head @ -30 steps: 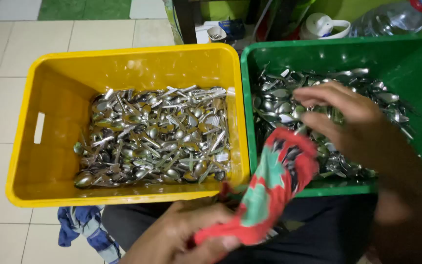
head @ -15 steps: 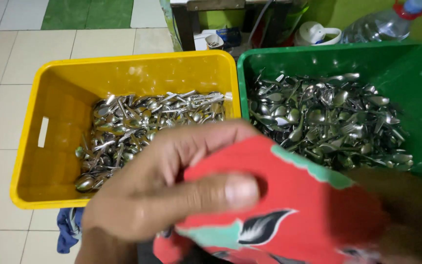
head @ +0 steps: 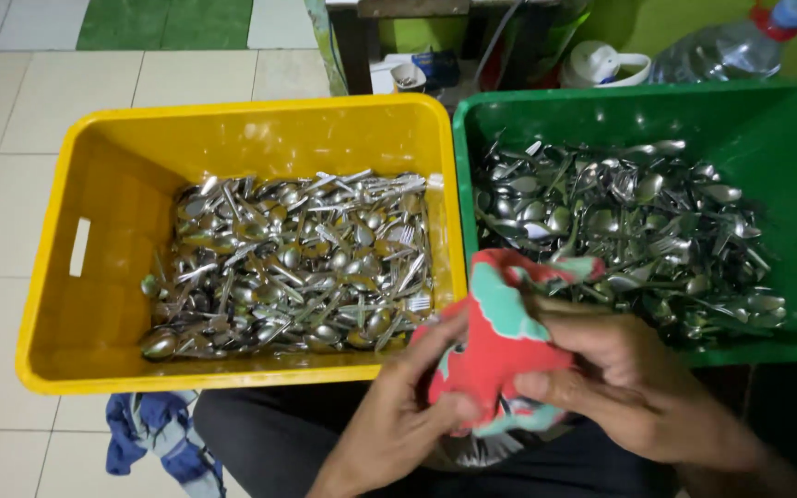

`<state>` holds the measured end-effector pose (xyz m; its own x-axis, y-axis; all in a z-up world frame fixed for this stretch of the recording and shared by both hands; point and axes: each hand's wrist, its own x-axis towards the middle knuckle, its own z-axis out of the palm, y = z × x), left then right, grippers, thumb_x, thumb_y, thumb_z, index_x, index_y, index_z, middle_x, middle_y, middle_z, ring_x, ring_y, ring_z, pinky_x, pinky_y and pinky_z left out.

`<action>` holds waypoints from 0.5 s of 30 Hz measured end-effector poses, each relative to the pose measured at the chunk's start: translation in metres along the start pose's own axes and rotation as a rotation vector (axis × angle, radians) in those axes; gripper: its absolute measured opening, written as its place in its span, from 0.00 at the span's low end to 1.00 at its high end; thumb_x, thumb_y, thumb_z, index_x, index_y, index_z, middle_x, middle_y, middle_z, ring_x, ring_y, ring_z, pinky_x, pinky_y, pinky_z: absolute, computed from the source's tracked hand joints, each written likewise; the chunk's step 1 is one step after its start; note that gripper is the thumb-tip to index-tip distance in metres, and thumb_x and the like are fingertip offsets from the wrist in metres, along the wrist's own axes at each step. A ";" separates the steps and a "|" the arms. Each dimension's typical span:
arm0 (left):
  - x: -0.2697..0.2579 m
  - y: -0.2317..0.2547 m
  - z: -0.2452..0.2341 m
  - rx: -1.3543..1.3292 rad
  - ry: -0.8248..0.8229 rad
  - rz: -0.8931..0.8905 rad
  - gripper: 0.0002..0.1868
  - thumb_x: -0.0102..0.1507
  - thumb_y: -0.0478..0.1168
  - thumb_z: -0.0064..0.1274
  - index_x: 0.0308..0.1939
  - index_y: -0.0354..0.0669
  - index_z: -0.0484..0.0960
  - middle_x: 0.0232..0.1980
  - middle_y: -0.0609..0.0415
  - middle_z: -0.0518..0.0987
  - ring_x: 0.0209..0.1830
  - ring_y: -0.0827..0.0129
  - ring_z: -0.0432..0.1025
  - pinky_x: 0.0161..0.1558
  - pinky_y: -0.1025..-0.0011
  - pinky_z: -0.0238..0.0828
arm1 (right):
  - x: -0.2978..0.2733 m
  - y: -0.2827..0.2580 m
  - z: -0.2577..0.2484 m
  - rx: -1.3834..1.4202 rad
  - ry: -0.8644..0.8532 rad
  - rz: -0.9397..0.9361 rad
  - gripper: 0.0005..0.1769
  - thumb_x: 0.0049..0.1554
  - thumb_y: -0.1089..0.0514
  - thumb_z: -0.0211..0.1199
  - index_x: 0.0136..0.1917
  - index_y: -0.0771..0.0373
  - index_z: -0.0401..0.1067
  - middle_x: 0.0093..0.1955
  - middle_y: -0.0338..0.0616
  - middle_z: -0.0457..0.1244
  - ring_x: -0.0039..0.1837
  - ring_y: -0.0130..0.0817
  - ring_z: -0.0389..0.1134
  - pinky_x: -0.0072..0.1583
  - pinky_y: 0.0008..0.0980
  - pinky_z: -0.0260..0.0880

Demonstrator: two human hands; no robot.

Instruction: Wiping and sorting spoons and forks from a yellow bin into a green bin.

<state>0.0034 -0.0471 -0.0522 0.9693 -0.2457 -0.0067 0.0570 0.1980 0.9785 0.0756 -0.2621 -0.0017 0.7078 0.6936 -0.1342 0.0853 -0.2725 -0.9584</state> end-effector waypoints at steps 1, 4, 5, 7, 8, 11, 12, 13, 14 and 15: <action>-0.001 -0.010 0.003 -0.005 0.091 0.031 0.24 0.58 0.31 0.52 0.59 0.32 0.71 0.52 0.50 0.74 0.47 0.68 0.66 0.47 0.71 0.63 | 0.007 -0.003 0.006 -0.080 0.077 -0.110 0.10 0.52 0.63 0.64 0.47 0.68 0.79 0.45 0.41 0.67 0.42 0.27 0.62 0.42 0.27 0.65; 0.002 -0.007 0.005 0.032 0.189 0.126 0.08 0.67 0.33 0.49 0.42 0.28 0.80 0.31 0.55 0.77 0.26 0.75 0.63 0.29 0.75 0.64 | 0.018 0.009 0.009 -0.077 0.203 -0.269 0.18 0.50 0.65 0.65 0.54 0.68 0.69 0.65 0.48 0.58 0.65 0.38 0.59 0.65 0.36 0.60; 0.002 -0.002 0.004 0.071 0.201 0.178 0.06 0.66 0.31 0.49 0.39 0.28 0.79 0.30 0.55 0.76 0.25 0.73 0.63 0.30 0.73 0.63 | 0.019 0.017 0.009 0.014 0.245 -0.312 0.30 0.48 0.66 0.68 0.62 0.67 0.61 0.74 0.52 0.52 0.76 0.44 0.56 0.79 0.46 0.56; 0.011 0.007 0.012 0.126 0.215 0.251 0.07 0.64 0.29 0.51 0.43 0.28 0.80 0.35 0.53 0.74 0.32 0.70 0.63 0.36 0.72 0.63 | 0.000 0.050 0.003 0.282 0.027 -0.202 0.36 0.51 0.59 0.71 0.67 0.72 0.57 0.69 0.54 0.58 0.68 0.42 0.62 0.69 0.42 0.63; 0.014 0.012 0.016 0.184 0.229 0.324 0.10 0.62 0.28 0.53 0.46 0.27 0.81 0.40 0.51 0.71 0.39 0.68 0.63 0.42 0.71 0.63 | -0.010 0.067 0.000 0.548 -0.189 -0.083 0.44 0.55 0.53 0.75 0.72 0.76 0.53 0.65 0.57 0.63 0.60 0.40 0.67 0.60 0.39 0.70; 0.016 0.017 0.020 0.431 0.328 0.441 0.07 0.55 0.27 0.56 0.37 0.27 0.79 0.37 0.50 0.72 0.37 0.64 0.63 0.42 0.69 0.64 | -0.015 0.054 0.012 0.144 0.047 -0.035 0.12 0.52 0.65 0.66 0.51 0.69 0.76 0.38 0.40 0.70 0.35 0.26 0.66 0.37 0.26 0.70; 0.015 0.010 0.018 0.431 0.326 0.437 0.07 0.55 0.27 0.56 0.37 0.27 0.79 0.37 0.50 0.72 0.37 0.64 0.63 0.42 0.69 0.64 | -0.025 0.060 0.014 0.147 0.048 -0.033 0.12 0.52 0.65 0.66 0.51 0.69 0.76 0.38 0.40 0.70 0.35 0.26 0.66 0.37 0.26 0.70; 0.016 0.003 0.017 0.438 0.334 0.448 0.14 0.55 0.33 0.61 0.44 0.33 0.78 0.40 0.50 0.73 0.41 0.63 0.66 0.46 0.67 0.66 | -0.034 0.066 0.014 0.295 0.223 0.169 0.21 0.48 0.70 0.67 0.57 0.72 0.77 0.44 0.49 0.74 0.41 0.34 0.70 0.44 0.32 0.71; 0.015 -0.004 0.014 0.445 0.341 0.459 0.21 0.56 0.39 0.65 0.51 0.39 0.77 0.43 0.50 0.75 0.44 0.62 0.68 0.50 0.65 0.67 | -0.043 0.071 0.015 0.439 0.400 0.372 0.31 0.43 0.74 0.67 0.62 0.74 0.78 0.51 0.58 0.77 0.46 0.42 0.75 0.50 0.37 0.72; 0.019 -0.013 0.012 0.451 0.350 0.463 0.21 0.56 0.39 0.65 0.51 0.39 0.77 0.43 0.50 0.75 0.44 0.62 0.68 0.50 0.65 0.67 | -0.030 0.055 0.009 0.438 0.391 0.365 0.31 0.43 0.74 0.67 0.62 0.74 0.78 0.51 0.58 0.77 0.46 0.42 0.75 0.50 0.37 0.72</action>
<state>0.0178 -0.0658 -0.0630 0.8942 0.1003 0.4364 -0.4078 -0.2202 0.8861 0.0531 -0.2917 -0.0526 0.8453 0.2949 -0.4456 -0.4392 -0.0913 -0.8937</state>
